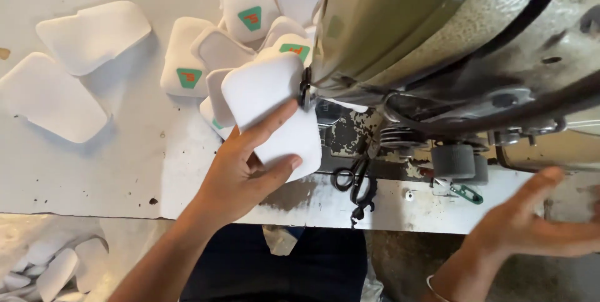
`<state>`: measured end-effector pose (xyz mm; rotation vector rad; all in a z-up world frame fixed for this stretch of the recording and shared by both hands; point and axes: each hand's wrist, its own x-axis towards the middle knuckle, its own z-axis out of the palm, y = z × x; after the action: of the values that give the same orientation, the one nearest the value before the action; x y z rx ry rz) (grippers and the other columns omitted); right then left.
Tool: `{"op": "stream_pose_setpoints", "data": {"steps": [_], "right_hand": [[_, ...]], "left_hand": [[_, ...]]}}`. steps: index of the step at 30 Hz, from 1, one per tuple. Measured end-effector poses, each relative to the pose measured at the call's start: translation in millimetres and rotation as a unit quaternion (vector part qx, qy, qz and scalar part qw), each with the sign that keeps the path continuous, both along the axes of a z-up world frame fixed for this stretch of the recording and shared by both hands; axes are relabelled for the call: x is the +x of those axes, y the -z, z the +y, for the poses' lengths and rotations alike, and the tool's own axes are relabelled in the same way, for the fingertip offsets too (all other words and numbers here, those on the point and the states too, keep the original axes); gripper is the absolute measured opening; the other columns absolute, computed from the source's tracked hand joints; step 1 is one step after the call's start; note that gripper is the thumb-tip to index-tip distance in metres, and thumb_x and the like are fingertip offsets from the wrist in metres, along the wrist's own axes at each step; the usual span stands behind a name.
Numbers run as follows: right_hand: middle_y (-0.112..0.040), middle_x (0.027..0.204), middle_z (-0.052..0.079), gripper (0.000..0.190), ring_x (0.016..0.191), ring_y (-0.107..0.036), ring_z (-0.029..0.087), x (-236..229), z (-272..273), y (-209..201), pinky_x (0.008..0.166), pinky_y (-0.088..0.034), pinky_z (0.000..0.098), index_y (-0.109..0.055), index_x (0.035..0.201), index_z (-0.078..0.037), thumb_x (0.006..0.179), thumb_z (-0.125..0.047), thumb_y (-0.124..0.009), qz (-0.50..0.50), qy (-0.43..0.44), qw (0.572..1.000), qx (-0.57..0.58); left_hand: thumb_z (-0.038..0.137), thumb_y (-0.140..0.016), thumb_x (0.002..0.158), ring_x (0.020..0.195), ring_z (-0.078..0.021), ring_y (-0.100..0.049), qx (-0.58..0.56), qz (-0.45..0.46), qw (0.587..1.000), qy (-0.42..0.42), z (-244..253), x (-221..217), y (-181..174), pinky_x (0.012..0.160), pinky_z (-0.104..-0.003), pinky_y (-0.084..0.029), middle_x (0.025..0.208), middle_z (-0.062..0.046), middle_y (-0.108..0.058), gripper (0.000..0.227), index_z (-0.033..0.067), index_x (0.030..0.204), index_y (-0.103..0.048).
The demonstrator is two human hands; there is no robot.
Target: Stitch the edges of shoe tongues using an industrial sewing machine.
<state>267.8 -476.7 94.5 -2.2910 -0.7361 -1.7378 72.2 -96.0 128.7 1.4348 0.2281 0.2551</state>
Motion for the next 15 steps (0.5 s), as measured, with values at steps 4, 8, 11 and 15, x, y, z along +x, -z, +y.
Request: {"op": "stream_pose_setpoints", "data": {"steps": [4, 8, 11, 15], "right_hand": [[-0.066, 0.111, 0.017, 0.030, 0.100, -0.065, 0.026, -47.8, 85.3, -0.1, 0.092, -0.060, 0.0356, -0.054, 0.123, 0.005, 0.112, -0.018, -0.068, 0.215, -0.151, 0.931, 0.253], [-0.070, 0.089, 0.003, 0.007, 0.079, -0.066, 0.009, -106.4, 216.4, -24.4, 0.070, -0.057, 0.0234, -0.066, 0.101, -0.006, 0.096, -0.007, -0.072, 0.685, -0.386, 0.492, 0.373], [-0.062, 0.079, 0.003, 0.026, 0.068, -0.060, 0.008, -113.1, 243.6, -5.7, 0.062, -0.053, 0.0229, -0.055, 0.092, -0.008, 0.095, 0.000, -0.080, 0.643, -0.407, 0.467, 0.451], [-0.060, 0.079, -0.001, 0.031, 0.068, -0.061, 0.008, -115.1, 250.4, -14.3, 0.062, -0.060, 0.0258, -0.050, 0.086, -0.010, 0.093, 0.001, -0.078, 0.625, -0.411, 0.432, 0.504]], "left_hand": [[0.005, -0.076, 0.088, 0.117, -0.0114, -0.057, 0.039, 0.025, 0.999, 0.018, 11.8, 1.6, -5.9, 0.087, -0.023, -0.054, 0.146, -0.008, -0.052, 0.069, 0.0098, 0.152, -0.051], [0.011, -0.077, 0.086, 0.110, -0.0083, -0.059, 0.072, 0.039, 0.995, 0.052, 32.3, 8.8, -18.1, 0.075, -0.021, -0.052, 0.147, -0.006, -0.057, 0.067, 0.0079, 0.149, -0.054], [0.014, -0.076, 0.090, 0.110, -0.0091, -0.061, 0.100, 0.002, 0.991, 0.088, 47.7, 15.4, -16.9, 0.091, -0.021, -0.051, 0.143, -0.008, -0.063, 0.066, 0.0032, 0.150, -0.052], [0.015, -0.076, 0.090, 0.113, -0.0092, -0.065, 0.075, 0.003, 0.991, 0.108, 58.5, 27.5, -20.0, 0.095, -0.021, -0.052, 0.137, -0.007, -0.067, 0.067, 0.0005, 0.150, -0.051]]}}
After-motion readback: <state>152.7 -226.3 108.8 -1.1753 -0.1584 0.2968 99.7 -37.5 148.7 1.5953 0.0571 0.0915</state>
